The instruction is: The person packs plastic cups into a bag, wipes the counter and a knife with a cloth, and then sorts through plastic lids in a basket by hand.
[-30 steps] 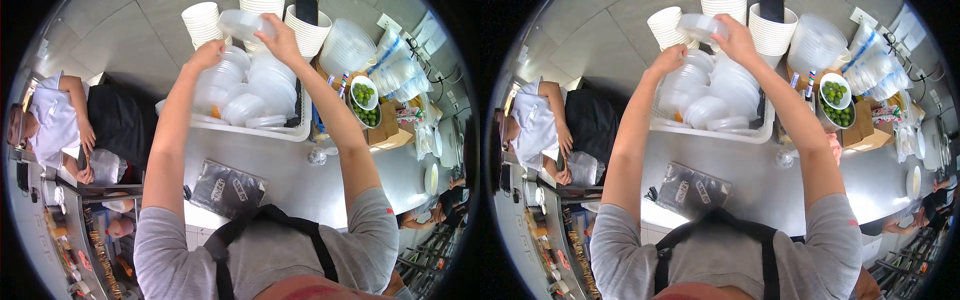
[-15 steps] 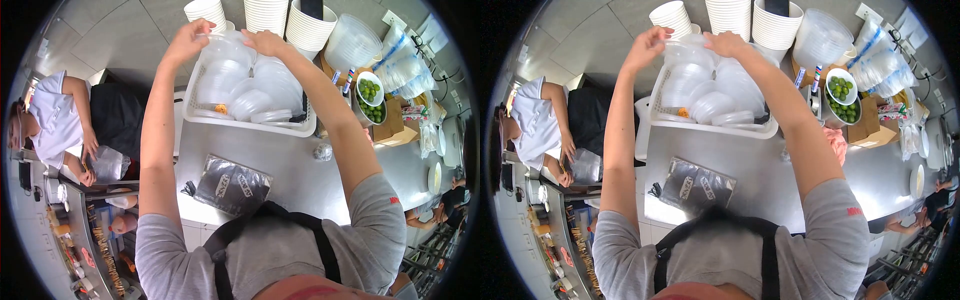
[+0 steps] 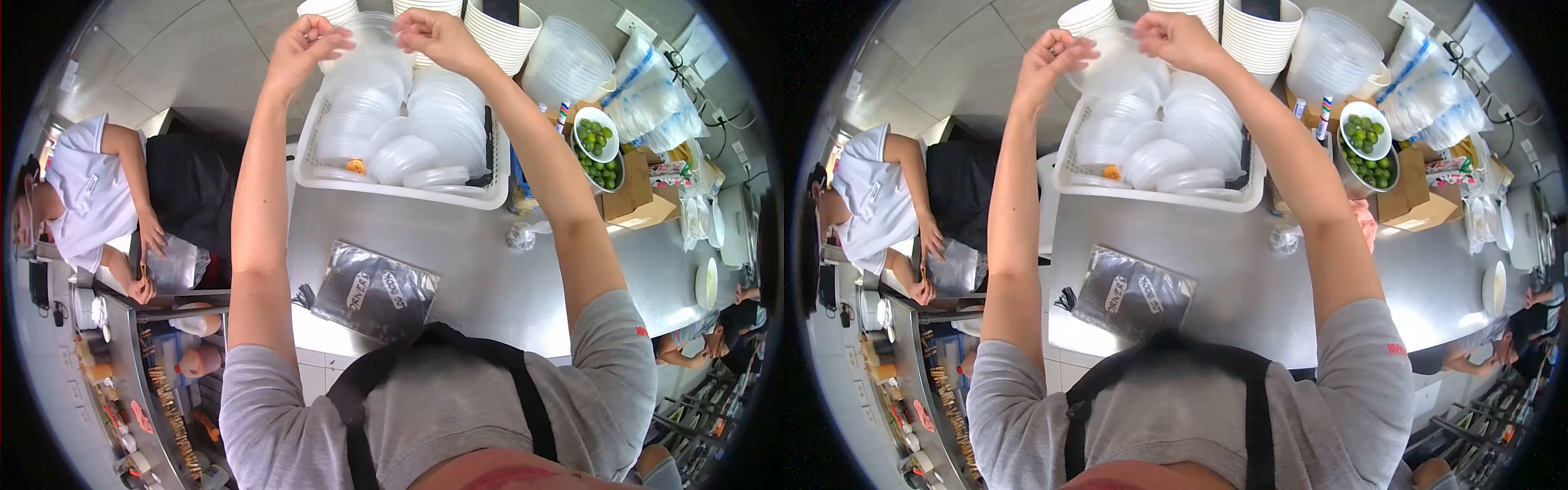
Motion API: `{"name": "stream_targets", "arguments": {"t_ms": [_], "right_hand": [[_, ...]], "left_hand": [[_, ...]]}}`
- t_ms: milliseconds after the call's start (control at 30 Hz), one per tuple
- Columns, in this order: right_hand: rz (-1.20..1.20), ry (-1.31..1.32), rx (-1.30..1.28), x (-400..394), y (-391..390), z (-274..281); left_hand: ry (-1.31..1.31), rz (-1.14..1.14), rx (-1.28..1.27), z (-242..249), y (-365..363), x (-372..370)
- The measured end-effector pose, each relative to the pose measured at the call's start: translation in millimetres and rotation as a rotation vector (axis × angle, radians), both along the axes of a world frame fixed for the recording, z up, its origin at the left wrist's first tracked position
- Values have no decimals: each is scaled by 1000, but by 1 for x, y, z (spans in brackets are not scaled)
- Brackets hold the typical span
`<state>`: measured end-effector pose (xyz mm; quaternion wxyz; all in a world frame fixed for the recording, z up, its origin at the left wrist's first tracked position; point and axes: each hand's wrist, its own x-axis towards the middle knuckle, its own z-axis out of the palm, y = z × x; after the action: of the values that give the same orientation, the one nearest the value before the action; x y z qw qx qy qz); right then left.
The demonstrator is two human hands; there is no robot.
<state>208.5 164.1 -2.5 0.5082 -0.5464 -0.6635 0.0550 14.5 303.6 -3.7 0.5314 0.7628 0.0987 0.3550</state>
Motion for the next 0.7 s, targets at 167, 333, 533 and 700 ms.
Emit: {"name": "stream_targets", "arguments": {"t_ms": [167,333,533,700], "right_hand": [[-402,82,2,8,-40,20],[-282,176,45,37,-66,3],[-195,283,72,67,-97,-3],[-281,261,65,72,-120,-6]], "left_hand": [[386,413,564,-47,18,14],[336,303,942,-60,37,36],[724,249,889,-38,16,45],[894,295,1002,-43,11,46]]}}
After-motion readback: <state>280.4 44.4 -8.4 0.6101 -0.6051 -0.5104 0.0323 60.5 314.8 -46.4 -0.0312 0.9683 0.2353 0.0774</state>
